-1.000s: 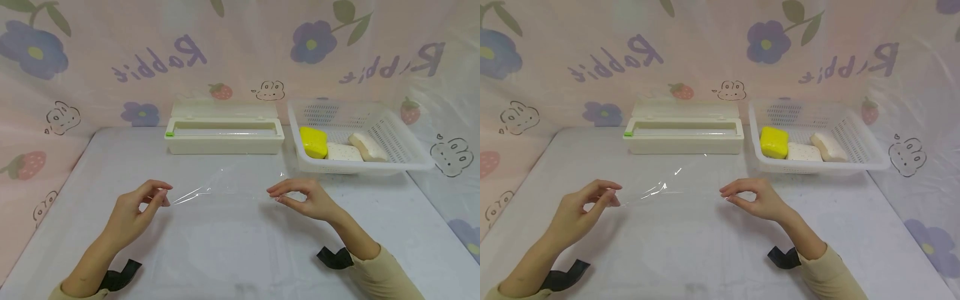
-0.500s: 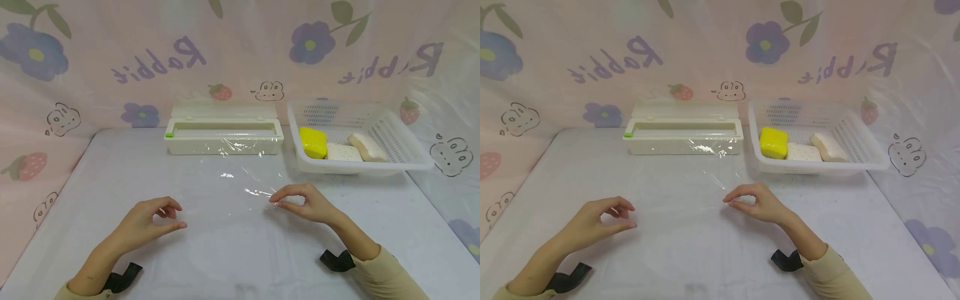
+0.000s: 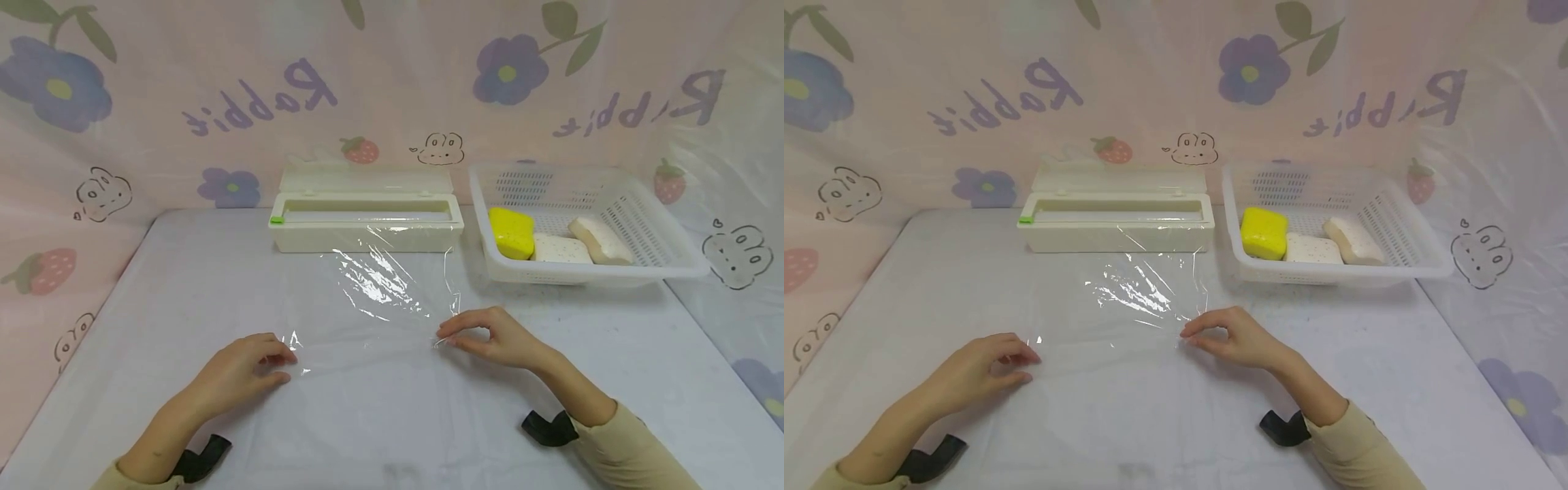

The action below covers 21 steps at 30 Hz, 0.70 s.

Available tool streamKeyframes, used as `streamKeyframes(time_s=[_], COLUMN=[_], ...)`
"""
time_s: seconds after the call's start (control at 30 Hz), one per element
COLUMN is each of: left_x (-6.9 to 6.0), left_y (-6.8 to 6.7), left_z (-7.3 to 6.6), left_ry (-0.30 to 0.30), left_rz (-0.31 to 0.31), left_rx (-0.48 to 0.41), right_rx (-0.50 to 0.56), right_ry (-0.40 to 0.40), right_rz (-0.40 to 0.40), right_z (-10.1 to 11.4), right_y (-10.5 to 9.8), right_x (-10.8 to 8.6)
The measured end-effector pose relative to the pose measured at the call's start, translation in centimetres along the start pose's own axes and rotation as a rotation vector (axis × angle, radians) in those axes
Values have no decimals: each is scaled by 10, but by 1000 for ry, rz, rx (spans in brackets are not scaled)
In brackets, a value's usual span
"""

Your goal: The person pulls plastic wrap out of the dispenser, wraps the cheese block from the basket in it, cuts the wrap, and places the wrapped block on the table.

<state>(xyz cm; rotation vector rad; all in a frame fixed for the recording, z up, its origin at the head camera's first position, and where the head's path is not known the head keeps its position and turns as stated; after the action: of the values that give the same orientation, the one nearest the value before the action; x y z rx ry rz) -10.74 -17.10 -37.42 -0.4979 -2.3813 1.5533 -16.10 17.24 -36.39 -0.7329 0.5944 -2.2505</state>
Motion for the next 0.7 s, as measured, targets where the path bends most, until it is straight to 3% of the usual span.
streamKeyframes(time_s=[0.3,0.5,0.7], left_x=[-1,-4,-5], left_y=[-1,0,0], left_z=[-1,0,-1], left_ry=[6,4,-10], left_rz=[-47,-44,-38], left_rx=[57,78,87], right_rx=[-39,-102,-73], right_ry=[118,124,114], right_rz=[102,169,132], right_z=[-6,-5,-5], right_y=[8,11,9], right_x=[-4,-7,-11])
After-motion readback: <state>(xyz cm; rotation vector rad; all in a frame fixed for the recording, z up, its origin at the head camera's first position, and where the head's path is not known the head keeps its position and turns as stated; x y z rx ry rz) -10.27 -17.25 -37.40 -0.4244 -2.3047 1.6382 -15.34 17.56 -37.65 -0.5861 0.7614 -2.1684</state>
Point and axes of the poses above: each hand's wrist, its own x-axis towards the middle knuckle, its own y-axis out of the palm, z = x × y, the point moved 6 cm from there along x, towards the middle knuckle, and after that the axes turned 5 degrees about x, right-handed, at the moved point
